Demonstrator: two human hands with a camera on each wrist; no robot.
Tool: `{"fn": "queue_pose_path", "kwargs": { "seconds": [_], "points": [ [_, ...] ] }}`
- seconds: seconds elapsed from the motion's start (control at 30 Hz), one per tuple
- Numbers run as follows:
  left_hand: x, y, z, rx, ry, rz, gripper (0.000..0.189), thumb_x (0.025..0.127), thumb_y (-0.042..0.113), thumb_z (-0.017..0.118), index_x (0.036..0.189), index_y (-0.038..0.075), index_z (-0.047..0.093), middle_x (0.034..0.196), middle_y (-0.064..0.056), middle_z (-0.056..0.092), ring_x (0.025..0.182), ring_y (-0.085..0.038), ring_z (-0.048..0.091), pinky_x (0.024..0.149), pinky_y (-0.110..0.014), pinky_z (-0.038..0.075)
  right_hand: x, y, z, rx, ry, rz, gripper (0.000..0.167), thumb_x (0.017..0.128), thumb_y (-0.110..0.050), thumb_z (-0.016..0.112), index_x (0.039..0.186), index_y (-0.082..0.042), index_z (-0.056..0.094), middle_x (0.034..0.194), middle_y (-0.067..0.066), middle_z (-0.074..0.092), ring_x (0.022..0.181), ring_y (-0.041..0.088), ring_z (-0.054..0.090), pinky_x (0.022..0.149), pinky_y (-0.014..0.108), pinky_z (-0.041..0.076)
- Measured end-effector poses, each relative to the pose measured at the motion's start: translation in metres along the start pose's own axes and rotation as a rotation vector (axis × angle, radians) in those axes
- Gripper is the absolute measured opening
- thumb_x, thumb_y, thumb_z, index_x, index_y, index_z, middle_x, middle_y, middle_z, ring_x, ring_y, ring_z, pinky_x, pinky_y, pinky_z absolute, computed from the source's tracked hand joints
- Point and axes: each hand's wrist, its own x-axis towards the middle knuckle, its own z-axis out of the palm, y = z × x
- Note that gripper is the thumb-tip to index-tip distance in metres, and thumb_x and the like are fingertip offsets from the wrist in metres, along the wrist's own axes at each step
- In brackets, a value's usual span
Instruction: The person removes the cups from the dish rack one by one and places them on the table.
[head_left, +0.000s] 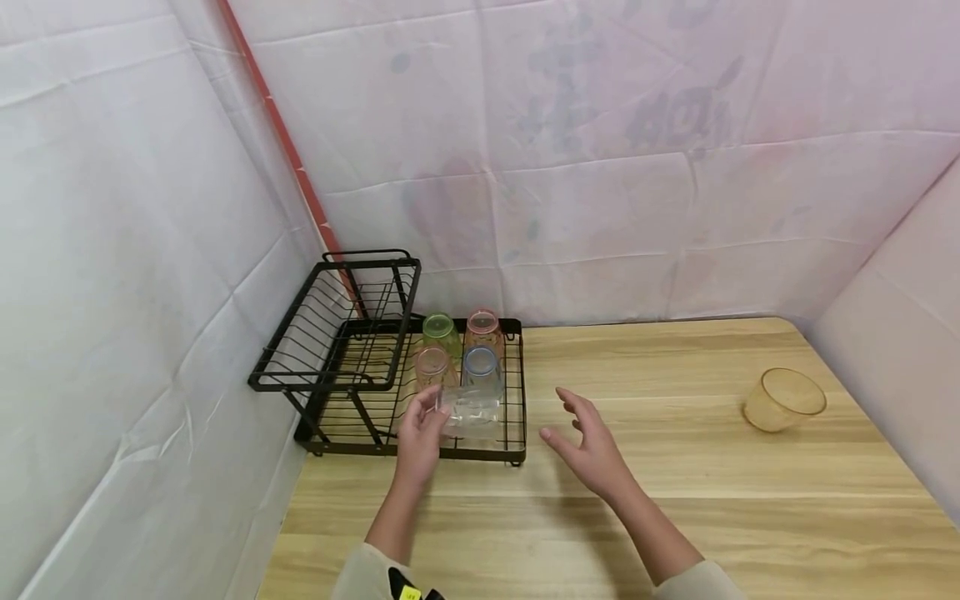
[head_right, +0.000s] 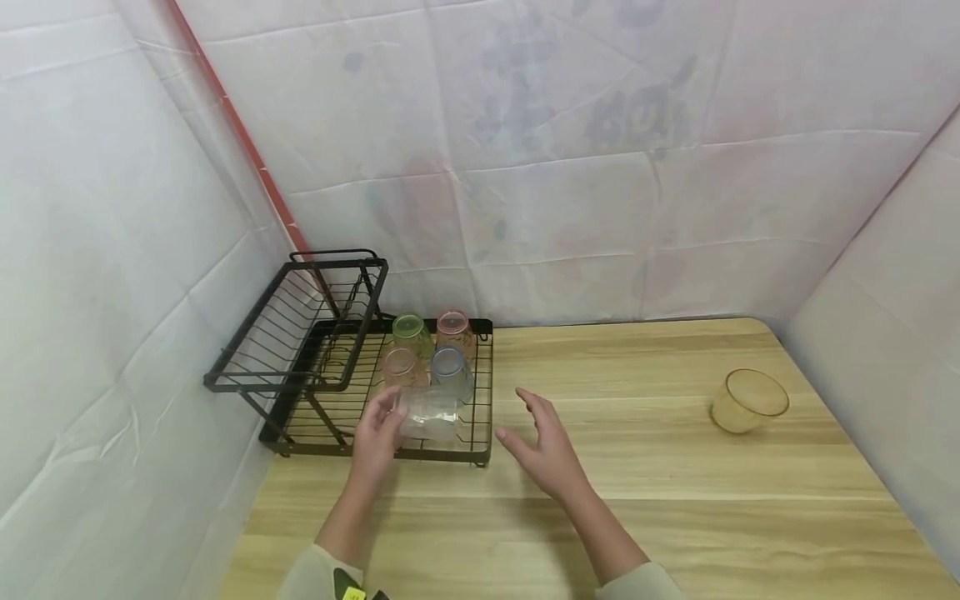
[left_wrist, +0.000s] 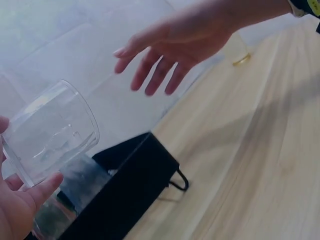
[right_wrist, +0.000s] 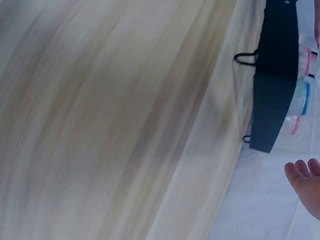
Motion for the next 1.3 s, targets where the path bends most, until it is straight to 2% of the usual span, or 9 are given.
{"fn": "queue_pose_path", "kwargs": {
  "seconds": [0.07, 0.2, 0.37, 0.5, 0.73, 0.9, 1.03, 1.17, 1.3],
  "points": [
    [-0.002, 0.005, 0.005, -0.027, -0.009, -0.001, 0.038, 0.097, 0.010, 0.058, 0.135, 0.005, 0.051, 0.128, -0.014, 0.053, 0.098, -0.012, 0.060, 0.070, -0.020, 0.051, 0.000, -0.005, 0.003, 0.031, -0.012, 0.003, 0.067, 0.092, -0.030, 0.069, 0.149, -0.013, 0.039, 0.147, 0.017, 0.044, 0.132, 0.038, 0.044, 0.103, 0.059, 0.043],
    [-0.009, 0.010, 0.015, -0.077, -0.037, -0.009, 0.038, 0.097, 0.008, 0.058, 0.134, 0.004, 0.051, 0.127, -0.016, 0.052, 0.103, -0.012, 0.059, 0.076, -0.020, 0.053, -0.001, -0.011, 0.012, 0.090, -0.041, 0.008, 0.068, 0.093, -0.024, 0.069, 0.151, -0.015, 0.036, 0.149, 0.015, 0.042, 0.134, 0.038, 0.044, 0.103, 0.059, 0.043],
    [-0.016, 0.013, 0.023, -0.102, -0.066, -0.044, 0.041, 0.097, 0.010, 0.057, 0.136, 0.002, 0.048, 0.131, -0.017, 0.051, 0.102, -0.014, 0.059, 0.077, -0.024, 0.056, -0.004, -0.018, 0.018, 0.190, -0.084, 0.029, 0.071, 0.093, -0.021, 0.068, 0.154, -0.020, 0.032, 0.153, 0.011, 0.038, 0.135, 0.038, 0.044, 0.105, 0.057, 0.043],
    [-0.022, 0.016, 0.028, -0.119, -0.094, -0.060, 0.040, 0.097, 0.010, 0.056, 0.136, 0.004, 0.049, 0.132, -0.015, 0.049, 0.104, -0.014, 0.058, 0.080, -0.026, 0.057, -0.006, -0.022, 0.018, 0.302, -0.113, 0.033, 0.074, 0.092, -0.015, 0.068, 0.155, -0.021, 0.029, 0.156, 0.013, 0.033, 0.135, 0.043, 0.042, 0.105, 0.056, 0.044],
    [-0.030, 0.015, 0.036, -0.169, -0.178, -0.056, 0.042, 0.097, 0.008, 0.056, 0.137, 0.003, 0.046, 0.135, -0.020, 0.048, 0.112, -0.017, 0.059, 0.083, -0.027, 0.057, -0.008, -0.030, 0.016, 0.475, -0.153, 0.096, 0.079, 0.090, -0.009, 0.070, 0.155, -0.019, 0.026, 0.153, 0.019, 0.031, 0.132, 0.043, 0.044, 0.092, 0.032, 0.055],
    [-0.033, 0.013, 0.040, -0.174, -0.208, -0.052, 0.044, 0.097, 0.007, 0.056, 0.139, -0.001, 0.043, 0.136, -0.022, 0.048, 0.115, -0.018, 0.059, 0.088, -0.033, 0.057, -0.008, -0.032, 0.016, 0.460, -0.117, 0.117, 0.076, 0.088, -0.008, 0.072, 0.152, -0.016, 0.032, 0.141, 0.021, 0.043, 0.120, 0.035, 0.054, 0.084, 0.028, 0.057],
    [-0.034, 0.012, 0.041, -0.171, -0.224, -0.032, 0.046, 0.097, 0.007, 0.056, 0.139, -0.003, 0.041, 0.137, -0.024, 0.046, 0.122, -0.027, 0.056, 0.094, -0.038, 0.055, -0.009, -0.032, 0.015, 0.443, -0.099, 0.120, 0.070, 0.088, -0.008, 0.072, 0.149, -0.015, 0.038, 0.135, 0.021, 0.048, 0.116, 0.034, 0.056, 0.083, 0.028, 0.057],
    [-0.034, 0.011, 0.041, -0.162, -0.243, -0.005, 0.047, 0.097, 0.007, 0.056, 0.140, -0.005, 0.040, 0.138, -0.027, 0.043, 0.128, -0.039, 0.049, 0.095, -0.030, 0.054, -0.009, -0.032, 0.014, 0.440, -0.093, 0.125, 0.067, 0.088, -0.009, 0.072, 0.147, -0.014, 0.041, 0.135, 0.021, 0.049, 0.117, 0.037, 0.056, 0.081, 0.027, 0.058],
    [-0.035, 0.008, 0.041, -0.113, -0.247, -0.003, 0.045, 0.097, 0.008, 0.058, 0.138, 0.000, 0.044, 0.138, -0.024, 0.045, 0.129, -0.040, 0.049, 0.092, -0.027, 0.054, -0.010, -0.033, 0.014, 0.436, -0.088, 0.134, 0.067, 0.088, -0.010, 0.073, 0.147, -0.015, 0.041, 0.136, 0.020, 0.050, 0.118, 0.040, 0.054, 0.081, 0.026, 0.058]
  ]
}}
